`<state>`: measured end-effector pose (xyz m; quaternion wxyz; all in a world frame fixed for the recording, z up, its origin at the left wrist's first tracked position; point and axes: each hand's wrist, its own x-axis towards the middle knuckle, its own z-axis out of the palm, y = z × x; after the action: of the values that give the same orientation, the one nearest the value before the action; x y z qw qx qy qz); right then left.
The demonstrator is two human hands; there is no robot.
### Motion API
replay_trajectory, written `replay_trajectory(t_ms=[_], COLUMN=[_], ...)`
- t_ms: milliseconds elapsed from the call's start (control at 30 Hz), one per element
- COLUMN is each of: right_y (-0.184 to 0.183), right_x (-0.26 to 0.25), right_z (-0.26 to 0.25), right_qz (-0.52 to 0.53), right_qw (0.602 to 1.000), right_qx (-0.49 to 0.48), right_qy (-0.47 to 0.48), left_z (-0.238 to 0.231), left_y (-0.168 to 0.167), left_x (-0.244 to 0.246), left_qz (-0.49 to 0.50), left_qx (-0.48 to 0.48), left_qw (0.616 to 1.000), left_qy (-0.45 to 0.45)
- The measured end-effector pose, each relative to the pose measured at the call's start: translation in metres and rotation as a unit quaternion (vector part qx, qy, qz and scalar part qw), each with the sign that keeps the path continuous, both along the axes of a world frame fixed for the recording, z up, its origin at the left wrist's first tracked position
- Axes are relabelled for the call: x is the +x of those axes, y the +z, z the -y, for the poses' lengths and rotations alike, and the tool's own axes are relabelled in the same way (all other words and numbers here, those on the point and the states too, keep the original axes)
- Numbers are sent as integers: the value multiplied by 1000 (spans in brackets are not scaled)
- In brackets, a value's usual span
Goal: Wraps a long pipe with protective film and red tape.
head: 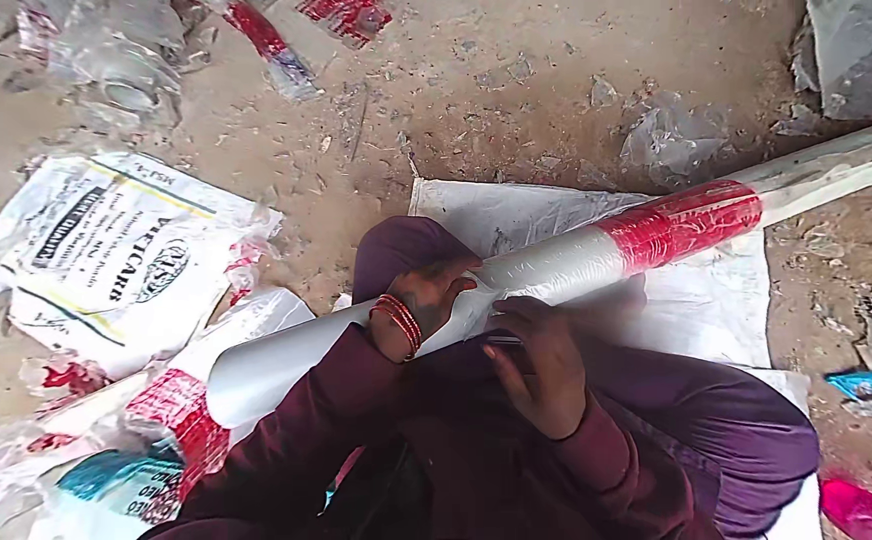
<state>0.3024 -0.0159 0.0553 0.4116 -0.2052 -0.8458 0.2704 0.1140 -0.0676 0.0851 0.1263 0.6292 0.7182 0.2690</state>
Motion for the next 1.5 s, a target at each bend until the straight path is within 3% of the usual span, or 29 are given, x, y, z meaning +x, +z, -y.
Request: replay_trajectory(t_ms=[100,167,233,300,367,467,600,733,867,933,1033,1167,1500], right_y=[-14,-22,-25,-27,-37,-52,-73,-71,-16,8,28,24,17], right_x=[-16,-17,-9,4,20,45,40,40,66,75,61,22,5], right_z=[4,3,2,-4,-16,-20,-5,-9,-26,-36,-46,-45,-36], right_qz=[38,6,-101,-172,-104,174,355,333,229,170,186,221,214], right_qw=[998,999,987,947,937,948,920,936,944,949,982,960,920], right_qx=[38,30,-115,-269,-328,-262,-159,-103,-203,-219,-23,165,328], right_qy=[19,17,41,-7,-66,-46,39,40,124,153,38,-49,-12], left_z=[-2,-3,0,-1,-1,0,7,10,9,10,10,9,10], left_y=[2,1,1,3,3,2,-2,1,-2,2,1,9,7], left_x=[1,1,4,4,2,0,-8,-15,0,8,15,18,19], left_qz=[14,8,14,22,29,66,85,133,102,90,65,67,66], left_qx=[-7,-4,-12,-5,9,11,5,-35,36,24,17,-54,-48], left_qw=[1000,1000,1000,1000,1000,998,995,986,994,995,996,993,993], left_qy=[6,17,19,9,-5,-15,-53,-91,-21,18,58,75,85])
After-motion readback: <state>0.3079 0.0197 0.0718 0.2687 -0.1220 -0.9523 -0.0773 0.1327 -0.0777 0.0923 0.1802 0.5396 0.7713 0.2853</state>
